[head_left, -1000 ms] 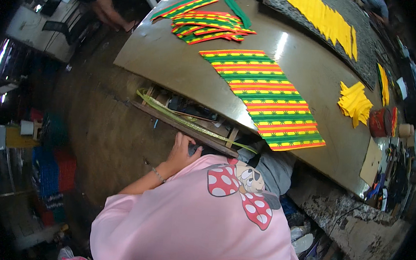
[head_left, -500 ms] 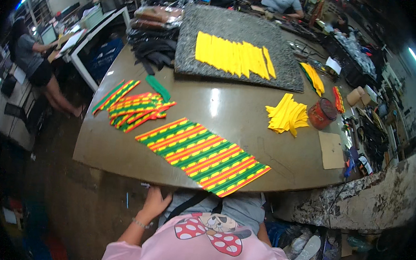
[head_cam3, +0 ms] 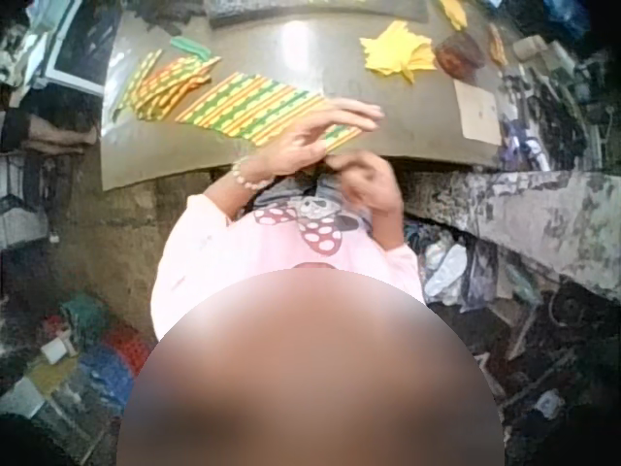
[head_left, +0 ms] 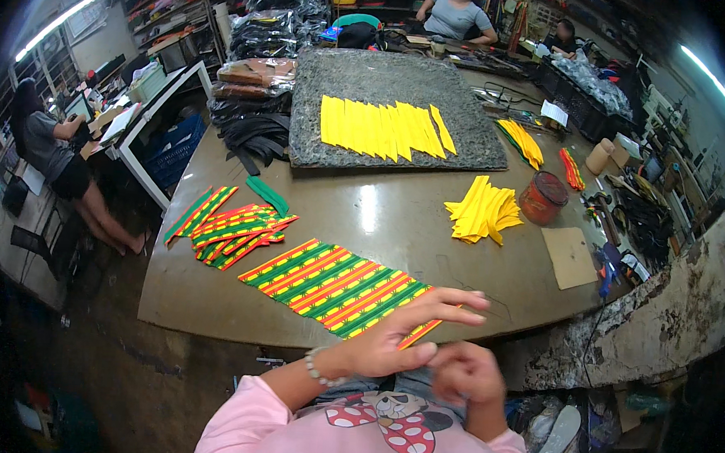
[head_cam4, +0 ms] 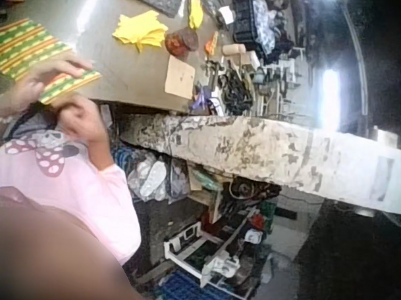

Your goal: The person assembles a decorative item by folding a patterned fabric piece and attaching yellow fabric strips to its edges. They smooth the folds, align the strips, and secure them using a small container of adhesive. The finished item is placed on a foam mat.

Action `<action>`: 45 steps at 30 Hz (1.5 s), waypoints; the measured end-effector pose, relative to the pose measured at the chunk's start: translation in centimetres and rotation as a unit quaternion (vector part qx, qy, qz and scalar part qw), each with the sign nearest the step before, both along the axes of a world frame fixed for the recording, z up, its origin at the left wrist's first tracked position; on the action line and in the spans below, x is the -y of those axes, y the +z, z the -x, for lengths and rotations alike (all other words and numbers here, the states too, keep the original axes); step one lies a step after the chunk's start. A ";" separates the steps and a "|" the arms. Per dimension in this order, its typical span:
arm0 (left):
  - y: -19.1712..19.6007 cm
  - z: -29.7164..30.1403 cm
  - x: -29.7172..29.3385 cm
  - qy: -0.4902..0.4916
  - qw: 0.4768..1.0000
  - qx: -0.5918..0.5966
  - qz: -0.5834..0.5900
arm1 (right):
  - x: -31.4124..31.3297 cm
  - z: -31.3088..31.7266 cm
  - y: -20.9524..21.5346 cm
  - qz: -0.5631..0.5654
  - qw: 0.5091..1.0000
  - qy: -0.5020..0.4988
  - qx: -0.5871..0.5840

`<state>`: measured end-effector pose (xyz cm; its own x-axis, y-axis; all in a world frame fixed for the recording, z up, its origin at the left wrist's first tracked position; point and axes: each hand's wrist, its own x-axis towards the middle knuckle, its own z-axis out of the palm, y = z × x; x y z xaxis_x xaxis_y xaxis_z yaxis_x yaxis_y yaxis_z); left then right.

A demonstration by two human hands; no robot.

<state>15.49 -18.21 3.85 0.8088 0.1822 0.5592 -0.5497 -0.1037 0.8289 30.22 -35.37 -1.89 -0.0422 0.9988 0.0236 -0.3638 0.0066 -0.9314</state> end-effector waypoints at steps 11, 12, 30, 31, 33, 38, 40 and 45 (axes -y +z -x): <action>-0.3 1.8 -1.0 0.102 0.944 -0.130 0.287 | -7.5 5.7 -1.7 -0.225 0.696 -0.220 0.645; -0.7 1.6 -1.0 0.120 0.935 -0.134 0.306 | -7.5 5.5 -1.9 -0.230 0.660 -0.208 0.685; 3.2 2.5 -0.3 0.023 0.951 0.051 0.303 | -8.7 6.3 4.4 -0.174 0.935 0.227 0.210; 3.6 2.8 -0.2 0.030 0.961 0.044 0.270 | -8.0 6.1 4.9 -0.116 0.931 0.317 0.136; 4.0 3.2 0.1 0.025 0.974 0.059 0.218 | -7.6 5.9 5.5 -0.151 0.897 0.415 -0.019; 3.2 3.7 1.5 0.116 0.963 0.093 0.223 | -7.1 6.2 6.0 -0.103 0.931 0.336 -0.101; 2.2 3.6 1.9 0.189 0.950 0.066 0.238 | -7.3 6.5 6.0 -0.207 0.951 0.188 0.131; -0.7 4.4 1.1 0.270 0.905 0.074 0.321 | -9.0 7.4 5.3 -0.307 0.835 -0.064 0.451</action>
